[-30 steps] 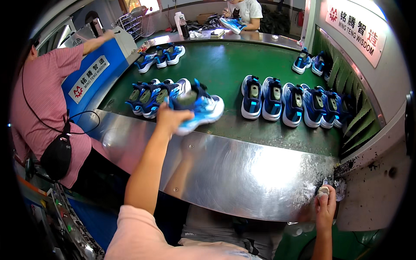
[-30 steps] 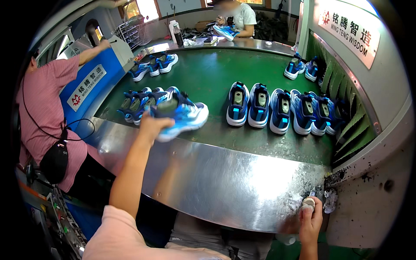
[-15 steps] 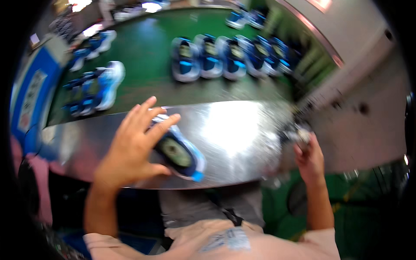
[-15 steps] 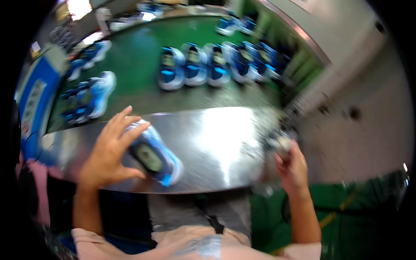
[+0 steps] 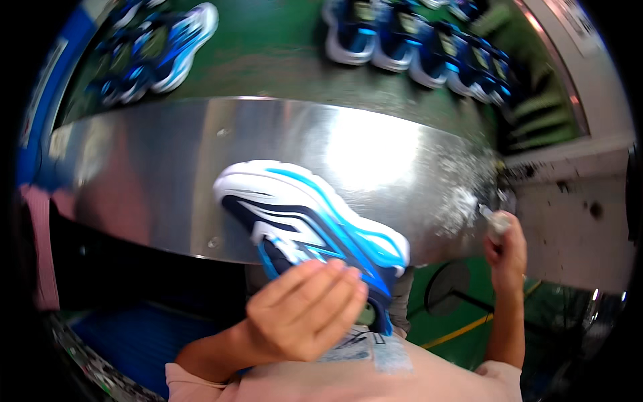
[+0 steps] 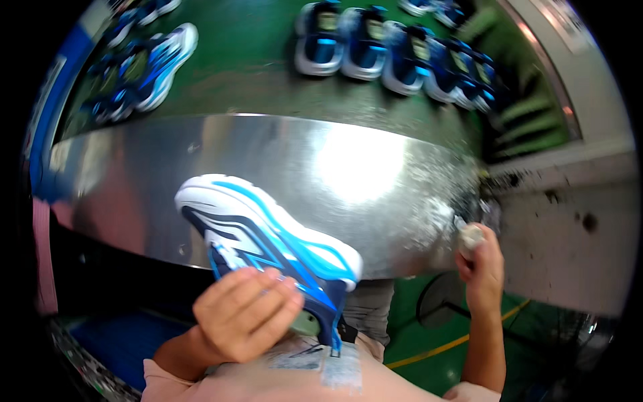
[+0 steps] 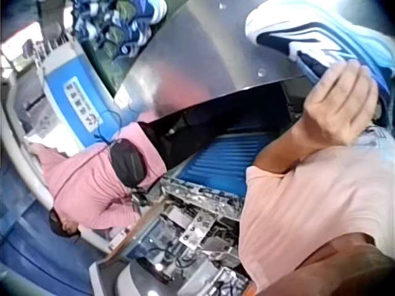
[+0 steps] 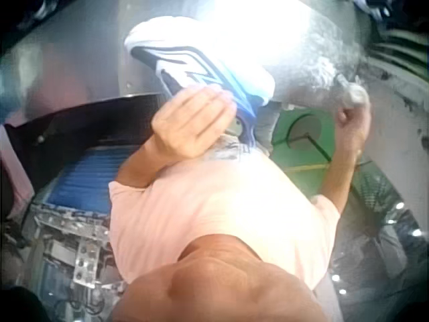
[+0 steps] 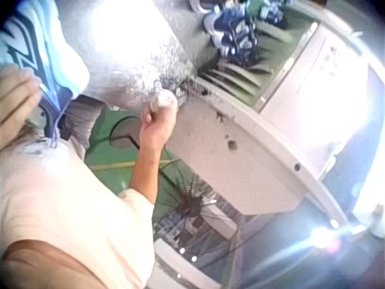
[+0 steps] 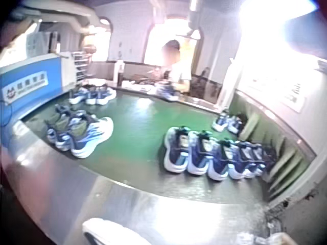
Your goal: The person applies glue to the sole of blue and white sneakers using a syringe. They pick up each shoe from a conveyor belt, apply glue along the sole edge, and place the shoe back on the belt.
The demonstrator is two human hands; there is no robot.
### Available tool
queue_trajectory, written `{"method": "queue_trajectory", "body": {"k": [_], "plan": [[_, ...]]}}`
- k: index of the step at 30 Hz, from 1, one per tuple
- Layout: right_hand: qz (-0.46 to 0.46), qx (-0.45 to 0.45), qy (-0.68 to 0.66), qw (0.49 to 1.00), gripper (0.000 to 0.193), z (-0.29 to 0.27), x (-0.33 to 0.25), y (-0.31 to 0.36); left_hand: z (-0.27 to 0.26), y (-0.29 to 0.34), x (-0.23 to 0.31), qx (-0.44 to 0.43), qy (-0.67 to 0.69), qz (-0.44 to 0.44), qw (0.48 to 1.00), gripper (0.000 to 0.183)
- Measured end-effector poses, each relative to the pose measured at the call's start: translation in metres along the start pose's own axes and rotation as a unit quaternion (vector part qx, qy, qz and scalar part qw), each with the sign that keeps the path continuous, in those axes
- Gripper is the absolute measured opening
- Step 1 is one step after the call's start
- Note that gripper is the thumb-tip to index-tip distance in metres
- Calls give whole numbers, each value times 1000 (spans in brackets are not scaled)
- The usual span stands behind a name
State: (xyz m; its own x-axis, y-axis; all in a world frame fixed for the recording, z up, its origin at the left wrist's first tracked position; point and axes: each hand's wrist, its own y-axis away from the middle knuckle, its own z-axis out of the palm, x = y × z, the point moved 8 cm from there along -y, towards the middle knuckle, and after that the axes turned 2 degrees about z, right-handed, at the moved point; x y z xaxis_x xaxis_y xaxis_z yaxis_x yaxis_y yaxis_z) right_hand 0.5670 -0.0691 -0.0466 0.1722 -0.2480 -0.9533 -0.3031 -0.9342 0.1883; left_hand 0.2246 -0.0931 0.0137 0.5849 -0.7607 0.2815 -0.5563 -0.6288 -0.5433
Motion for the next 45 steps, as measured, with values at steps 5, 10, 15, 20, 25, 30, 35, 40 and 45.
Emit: {"method": "queue_trajectory", "body": {"k": [5,10,15,20,25,30,35,40,45], "plan": [[29,-344,-304,888,62,176,-126,18,0,37,-12,27,15,-10,999,16],[131,-496,-200,835,61,285,-143,13,3,27,-10,33,12,-12,999,16],[154,-488,-137,848,64,323,-131,13,-6,33,-17,143,9,-15,990,20],[176,-471,-99,859,64,336,-122,8,-10,37,-20,140,27,-11,990,26],[193,-471,-72,858,64,347,-122,8,-8,41,-17,198,16,-37,979,24],[116,-502,25,857,68,354,-139,17,-13,40,-22,180,15,-28,983,24],[43,-448,60,891,69,337,-144,18,-9,40,-23,181,21,-34,983,25],[104,-373,24,922,89,283,-133,14,-10,38,-25,188,30,-49,981,23],[84,-385,-35,918,83,247,-114,25,-10,32,-26,214,30,-72,974,19]]}}
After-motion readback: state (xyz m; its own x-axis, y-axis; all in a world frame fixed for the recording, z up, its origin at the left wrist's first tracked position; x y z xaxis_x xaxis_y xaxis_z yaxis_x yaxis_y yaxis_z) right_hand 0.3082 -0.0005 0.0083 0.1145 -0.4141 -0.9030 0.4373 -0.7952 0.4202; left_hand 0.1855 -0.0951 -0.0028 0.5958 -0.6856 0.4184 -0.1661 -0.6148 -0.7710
